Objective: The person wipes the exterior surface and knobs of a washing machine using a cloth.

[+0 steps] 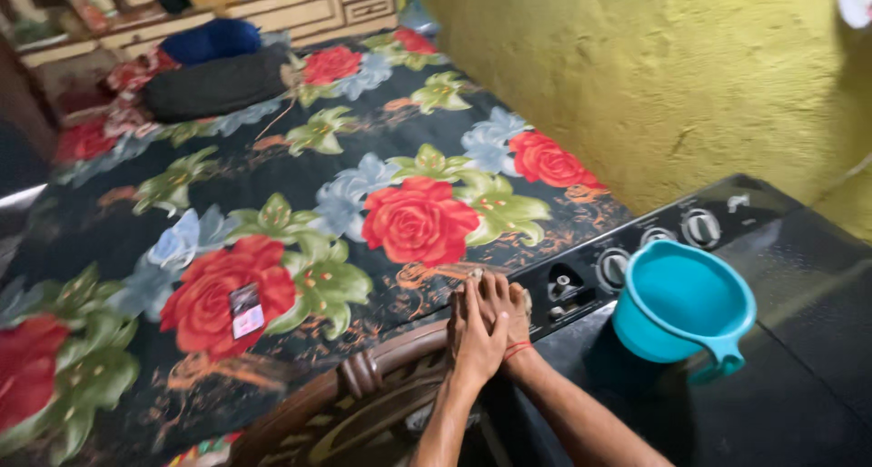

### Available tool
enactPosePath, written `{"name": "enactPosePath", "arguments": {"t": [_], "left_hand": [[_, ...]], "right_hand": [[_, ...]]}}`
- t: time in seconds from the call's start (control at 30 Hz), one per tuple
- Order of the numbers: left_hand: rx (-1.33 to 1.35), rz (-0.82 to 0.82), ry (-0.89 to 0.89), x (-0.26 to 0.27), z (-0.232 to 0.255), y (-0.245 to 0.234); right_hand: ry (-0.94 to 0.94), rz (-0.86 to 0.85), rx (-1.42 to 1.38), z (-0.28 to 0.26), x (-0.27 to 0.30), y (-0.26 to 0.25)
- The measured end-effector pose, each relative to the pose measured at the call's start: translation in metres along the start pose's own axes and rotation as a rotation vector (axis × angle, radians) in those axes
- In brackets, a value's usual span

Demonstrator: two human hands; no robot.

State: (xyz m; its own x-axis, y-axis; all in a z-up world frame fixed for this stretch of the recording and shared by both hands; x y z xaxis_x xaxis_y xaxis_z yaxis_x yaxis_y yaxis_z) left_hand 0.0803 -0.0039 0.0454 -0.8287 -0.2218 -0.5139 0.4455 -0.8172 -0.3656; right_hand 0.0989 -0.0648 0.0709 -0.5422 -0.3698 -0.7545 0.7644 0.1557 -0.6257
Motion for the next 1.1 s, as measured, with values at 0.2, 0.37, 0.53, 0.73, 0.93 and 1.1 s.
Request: {"name": "enactPosePath", "arguments": {"t": [0.2,0.37,0.53,0.73,0.93,1.1], "left_hand": [[0.023,0.014,0.078,-0.006,0.032,0.002],[-0.076,0.014,0.163,-0.003,0.063,0.007],[-0.004,-0.110,0.283,0.015,0.094,0.028],[0.052,0.024,0.282,0.017,0.110,0.034],[-0.059,0.289,0.167,-0.012,0.085,0.024],[-0.115,0.294,0.135,-0.020,0.074,0.023]], "right_hand": [[0.107,-0.112,-0.062,0.014,-0.006,-0.032],[0.255,-0.104,-0.304,0.038,0.014,-0.038],[0.244,-0.045,-0.190,0.062,0.060,-0.031],[0.451,0.079,-0.402,0.099,0.097,-0.035],[1.040,-0.310,-0.905,0.132,0.137,0.003],[1.199,-0.330,-0.948,0.146,0.159,0.026]]}}
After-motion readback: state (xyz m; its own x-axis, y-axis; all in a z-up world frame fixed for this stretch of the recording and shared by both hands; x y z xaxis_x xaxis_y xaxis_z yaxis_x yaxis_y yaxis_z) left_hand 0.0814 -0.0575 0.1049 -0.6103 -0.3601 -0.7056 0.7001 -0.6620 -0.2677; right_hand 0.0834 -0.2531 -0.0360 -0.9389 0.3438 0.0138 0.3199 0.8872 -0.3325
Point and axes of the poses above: each hand's wrist, its own x-axis away from the middle knuckle, its own y-axis out of the palm, z = x × y, the point moved 7 cm from there along -x, towards the middle knuckle, and after that the axes turned 11 degrees about z, right-handed, at the moved point
